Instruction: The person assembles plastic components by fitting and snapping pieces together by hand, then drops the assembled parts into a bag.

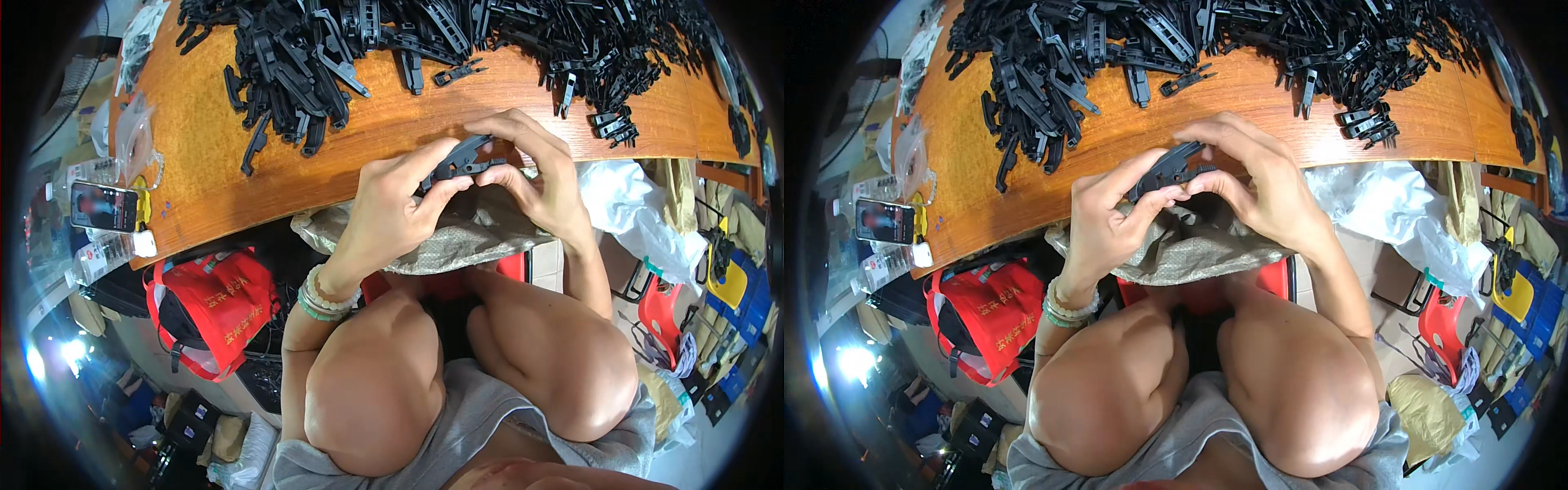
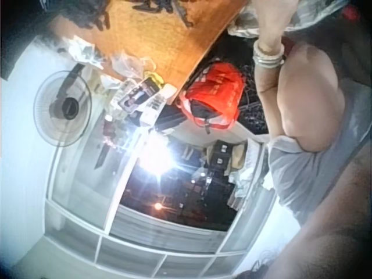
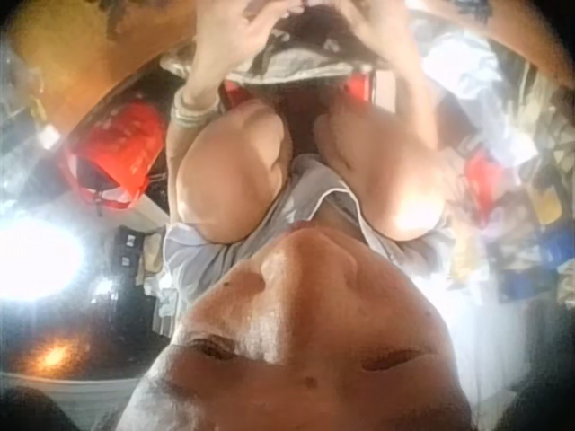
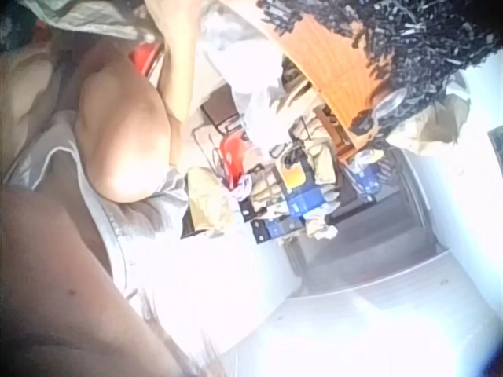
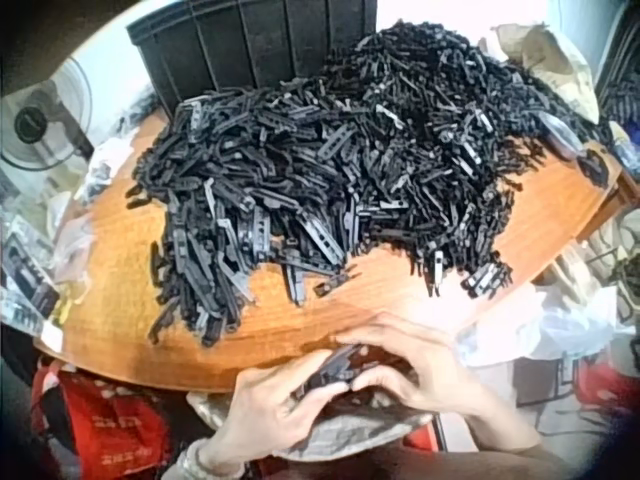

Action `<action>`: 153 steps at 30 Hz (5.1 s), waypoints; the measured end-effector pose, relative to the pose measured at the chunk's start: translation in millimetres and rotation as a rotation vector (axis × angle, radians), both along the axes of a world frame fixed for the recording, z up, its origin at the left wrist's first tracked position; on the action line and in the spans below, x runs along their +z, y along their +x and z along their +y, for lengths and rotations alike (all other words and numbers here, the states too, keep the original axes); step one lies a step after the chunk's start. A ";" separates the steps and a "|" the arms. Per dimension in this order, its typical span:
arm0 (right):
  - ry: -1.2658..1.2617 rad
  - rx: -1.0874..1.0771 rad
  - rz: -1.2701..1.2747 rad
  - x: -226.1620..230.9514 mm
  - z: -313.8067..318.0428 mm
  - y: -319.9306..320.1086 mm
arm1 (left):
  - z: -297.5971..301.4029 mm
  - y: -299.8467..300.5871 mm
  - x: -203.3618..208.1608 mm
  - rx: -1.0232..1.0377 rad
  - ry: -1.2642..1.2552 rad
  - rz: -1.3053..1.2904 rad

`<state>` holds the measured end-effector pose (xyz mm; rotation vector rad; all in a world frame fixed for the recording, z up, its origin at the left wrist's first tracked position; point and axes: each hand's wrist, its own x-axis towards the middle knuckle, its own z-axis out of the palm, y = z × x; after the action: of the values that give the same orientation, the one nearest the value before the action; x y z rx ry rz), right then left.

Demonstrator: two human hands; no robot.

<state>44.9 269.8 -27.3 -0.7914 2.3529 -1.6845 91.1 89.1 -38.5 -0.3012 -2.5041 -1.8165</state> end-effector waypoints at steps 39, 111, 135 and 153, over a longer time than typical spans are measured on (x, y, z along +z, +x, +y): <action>0.474 -0.187 0.608 -33.5 1.2 -38.5 | -11.2 -36.7 -3.0 0.360 0.137 0.151; 0.357 -0.722 0.501 -26.6 34.7 -18.3 | -9.9 -29.7 -12.4 0.336 0.143 -0.134; -0.147 -0.067 0.121 -20.9 -2.3 -4.3 | 4.6 -9.4 -3.0 0.042 -0.012 -0.028; 0.026 -0.074 0.151 -17.2 -0.7 -0.8 | -0.7 -9.6 1.2 -0.043 -0.119 0.083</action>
<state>44.1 269.2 -44.5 -0.8650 2.5287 -1.6730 81.5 88.5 -37.3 -0.4290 -2.5722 -1.6359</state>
